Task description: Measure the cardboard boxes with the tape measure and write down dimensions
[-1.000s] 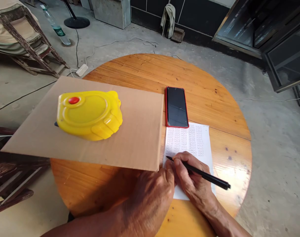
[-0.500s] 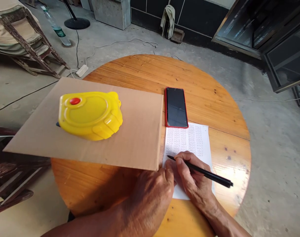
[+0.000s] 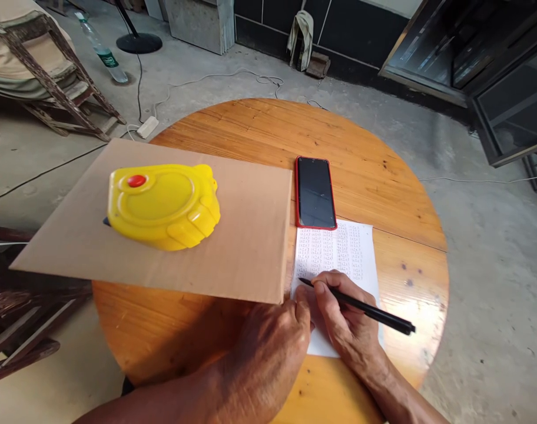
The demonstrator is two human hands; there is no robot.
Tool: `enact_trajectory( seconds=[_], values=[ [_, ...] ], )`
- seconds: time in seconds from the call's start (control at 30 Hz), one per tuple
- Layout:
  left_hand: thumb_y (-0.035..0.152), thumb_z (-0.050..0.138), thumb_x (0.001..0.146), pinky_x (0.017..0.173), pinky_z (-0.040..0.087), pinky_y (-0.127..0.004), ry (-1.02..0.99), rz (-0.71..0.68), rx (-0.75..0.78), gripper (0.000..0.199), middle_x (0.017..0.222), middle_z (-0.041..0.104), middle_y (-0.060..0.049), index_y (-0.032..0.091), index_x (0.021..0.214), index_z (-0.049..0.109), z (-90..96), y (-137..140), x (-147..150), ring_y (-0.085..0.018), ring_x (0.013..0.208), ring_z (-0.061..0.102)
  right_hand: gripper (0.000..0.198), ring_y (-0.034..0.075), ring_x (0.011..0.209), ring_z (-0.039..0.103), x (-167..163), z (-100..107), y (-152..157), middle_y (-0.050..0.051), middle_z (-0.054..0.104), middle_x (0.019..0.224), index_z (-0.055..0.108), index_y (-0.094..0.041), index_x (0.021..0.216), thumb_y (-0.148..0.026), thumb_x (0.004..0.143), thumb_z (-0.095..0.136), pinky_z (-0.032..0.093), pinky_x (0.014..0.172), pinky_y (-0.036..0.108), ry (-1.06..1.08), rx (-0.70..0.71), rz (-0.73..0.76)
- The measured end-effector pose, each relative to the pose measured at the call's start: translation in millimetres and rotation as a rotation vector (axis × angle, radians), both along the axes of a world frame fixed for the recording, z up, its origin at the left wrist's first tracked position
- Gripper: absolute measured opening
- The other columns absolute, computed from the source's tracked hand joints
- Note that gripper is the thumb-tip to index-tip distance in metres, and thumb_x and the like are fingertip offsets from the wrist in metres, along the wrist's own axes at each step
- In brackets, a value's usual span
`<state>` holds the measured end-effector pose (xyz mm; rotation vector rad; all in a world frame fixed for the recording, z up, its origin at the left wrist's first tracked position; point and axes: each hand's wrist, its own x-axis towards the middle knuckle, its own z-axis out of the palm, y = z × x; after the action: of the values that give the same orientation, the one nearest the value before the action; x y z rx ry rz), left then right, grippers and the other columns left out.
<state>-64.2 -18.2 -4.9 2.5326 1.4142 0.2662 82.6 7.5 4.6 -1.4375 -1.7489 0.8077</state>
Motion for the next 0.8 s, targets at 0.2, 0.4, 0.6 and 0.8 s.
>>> enact_trajectory(
  seconds=[0.2,0.4,0.6,0.8],
  values=[
    [0.015,0.047,0.091,0.066,0.055,-0.034,-0.086,0.042,-0.019,0.02,0.081,0.068,-0.008,0.013,0.108,0.055,-1.9,0.3,-0.2,-0.021,0.069,0.066,0.01,0.008,0.057,0.05,0.7,-0.7,-0.2,-0.005,0.058,0.069,0.061,-0.023,0.086,-0.02,0.093,0.053,0.04,0.054,0.019,0.002,-0.024,-0.012],
    [0.016,0.046,0.091,0.065,0.055,-0.034,-0.103,0.019,-0.013,0.019,0.08,0.068,-0.008,0.013,0.107,0.056,-5.1,2.3,-1.5,-0.021,0.068,0.066,0.01,0.008,0.056,0.048,-0.1,0.1,-0.2,-0.006,0.056,0.069,0.06,-0.023,0.086,-0.02,0.093,0.053,0.04,0.053,0.019,-0.001,-0.03,-0.011],
    [0.014,0.045,0.091,0.064,0.055,-0.034,-0.093,0.021,-0.016,0.016,0.076,0.067,-0.007,0.013,0.101,0.057,-3.8,1.5,-0.6,-0.021,0.068,0.065,0.011,0.008,0.057,0.05,-0.9,0.6,-0.2,-0.005,0.057,0.069,0.06,-0.022,0.085,-0.019,0.093,0.053,0.04,0.054,0.019,-0.013,-0.019,0.005],
    [0.011,0.05,0.087,0.065,0.055,-0.037,-0.045,0.025,0.002,0.016,0.078,0.067,-0.007,0.013,0.101,0.057,1.4,0.5,0.3,-0.022,0.068,0.065,0.012,0.009,0.057,0.051,0.4,1.2,-0.9,-0.004,0.059,0.07,0.061,-0.021,0.084,-0.02,0.093,0.053,0.041,0.053,0.02,-0.002,-0.034,0.01]
  ],
)
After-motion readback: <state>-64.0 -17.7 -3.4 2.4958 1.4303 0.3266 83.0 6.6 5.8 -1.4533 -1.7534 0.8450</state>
